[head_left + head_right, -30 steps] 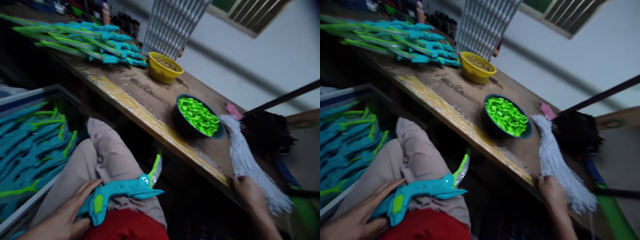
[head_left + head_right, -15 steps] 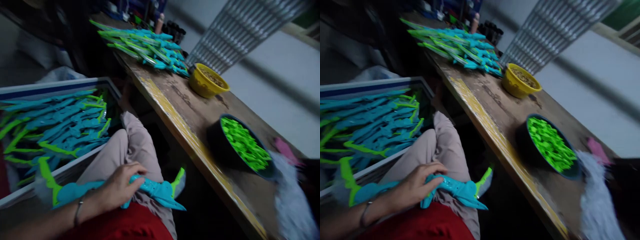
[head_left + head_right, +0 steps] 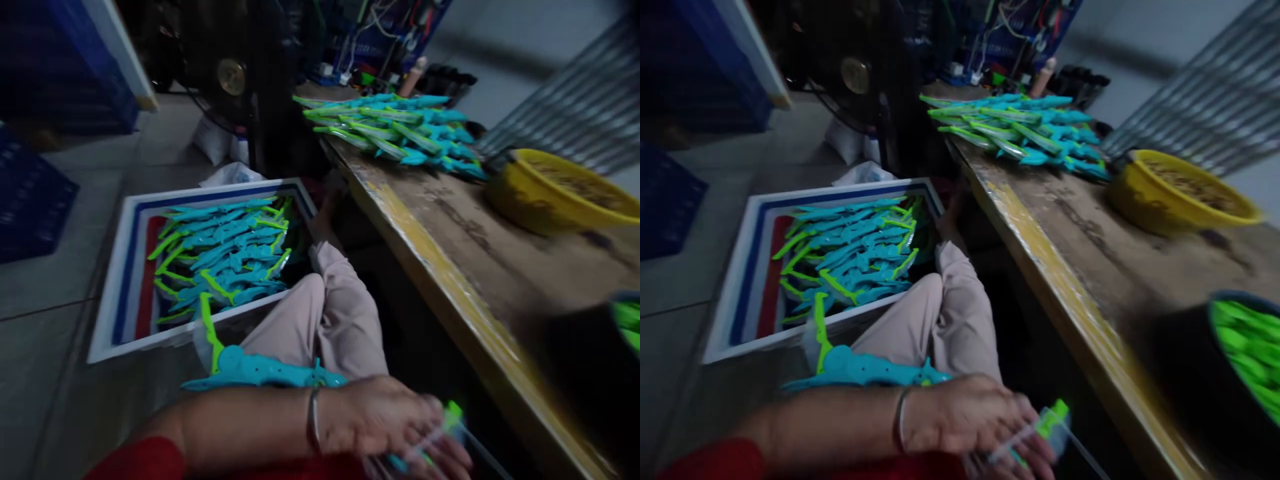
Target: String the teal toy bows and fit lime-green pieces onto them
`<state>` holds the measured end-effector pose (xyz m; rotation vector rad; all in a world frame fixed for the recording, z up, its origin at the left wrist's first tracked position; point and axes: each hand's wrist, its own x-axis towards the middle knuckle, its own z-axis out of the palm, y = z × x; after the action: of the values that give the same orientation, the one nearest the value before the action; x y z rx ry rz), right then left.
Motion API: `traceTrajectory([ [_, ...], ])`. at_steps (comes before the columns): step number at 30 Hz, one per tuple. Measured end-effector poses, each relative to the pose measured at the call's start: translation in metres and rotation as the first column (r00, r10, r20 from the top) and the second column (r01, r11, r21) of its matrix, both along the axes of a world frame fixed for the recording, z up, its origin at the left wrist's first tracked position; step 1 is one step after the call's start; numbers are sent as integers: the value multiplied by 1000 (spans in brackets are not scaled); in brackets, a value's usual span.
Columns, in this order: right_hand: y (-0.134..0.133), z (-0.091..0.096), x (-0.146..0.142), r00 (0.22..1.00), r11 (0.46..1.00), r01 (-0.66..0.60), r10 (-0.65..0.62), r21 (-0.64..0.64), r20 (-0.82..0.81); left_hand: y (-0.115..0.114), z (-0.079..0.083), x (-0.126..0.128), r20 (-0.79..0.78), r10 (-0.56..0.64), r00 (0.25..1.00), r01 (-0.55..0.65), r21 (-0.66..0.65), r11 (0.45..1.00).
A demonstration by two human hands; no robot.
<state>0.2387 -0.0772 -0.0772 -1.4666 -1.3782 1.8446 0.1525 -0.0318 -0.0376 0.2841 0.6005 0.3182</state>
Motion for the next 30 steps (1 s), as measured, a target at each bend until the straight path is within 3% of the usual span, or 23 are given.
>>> traceTrajectory([
  [2, -15, 24, 27, 1000, 997, -16, 17, -80, 13, 7, 12, -13, 28, 276, 961, -277, 36, 960],
  [4, -25, 47, 47, 999, 985, 9, -17, -171, -45, 10, 20, -31, 61, 379, 924, -383, 81, 920],
  [5, -26, 55, 53, 990, 977, 67, -90, -205, -104, 9, 22, -40, 76, 362, 929, -369, 118, 922],
  [7, -19, 64, 55, 914, 927, 248, -320, -281, -248, 1, 24, -53, 16, 205, 979, -201, 276, 940],
  [8, -12, 66, 55, 840, 876, 357, -453, -323, -299, -6, 24, -57, -71, 103, 992, -69, 373, 925],
  [11, 9, 73, 55, 582, 672, 598, -739, -437, -339, -28, 23, -63, -408, -85, 909, 317, 545, 776],
  [13, 19, 82, 62, 443, 576, 686, -815, -444, -373, -40, 24, -65, -537, -133, 833, 467, 554, 689],
  [16, 22, 104, 73, 367, 540, 755, -818, -371, -444, -44, 29, -69, -625, -212, 752, 617, 551, 562],
  [19, 20, 127, 77, 359, 497, 843, -806, -208, -470, -38, 35, -70, -661, -242, 710, 687, 575, 444],
  [22, 15, 145, 79, 419, 455, 890, -784, 35, -458, -28, 34, -66, -663, -315, 679, 727, 551, 410],
  [24, 8, 153, 84, 492, 465, 870, -789, 166, -368, -19, 26, -59, -645, -384, 660, 749, 532, 394],
  [26, -1, 157, 93, 577, 518, 812, -783, 270, -231, -4, 15, -44, -584, -394, 709, 704, 564, 431],
  [30, -13, 155, 108, 765, 689, 591, -644, 421, -20, 36, -14, 26, -456, -145, 878, 431, 621, 655],
])
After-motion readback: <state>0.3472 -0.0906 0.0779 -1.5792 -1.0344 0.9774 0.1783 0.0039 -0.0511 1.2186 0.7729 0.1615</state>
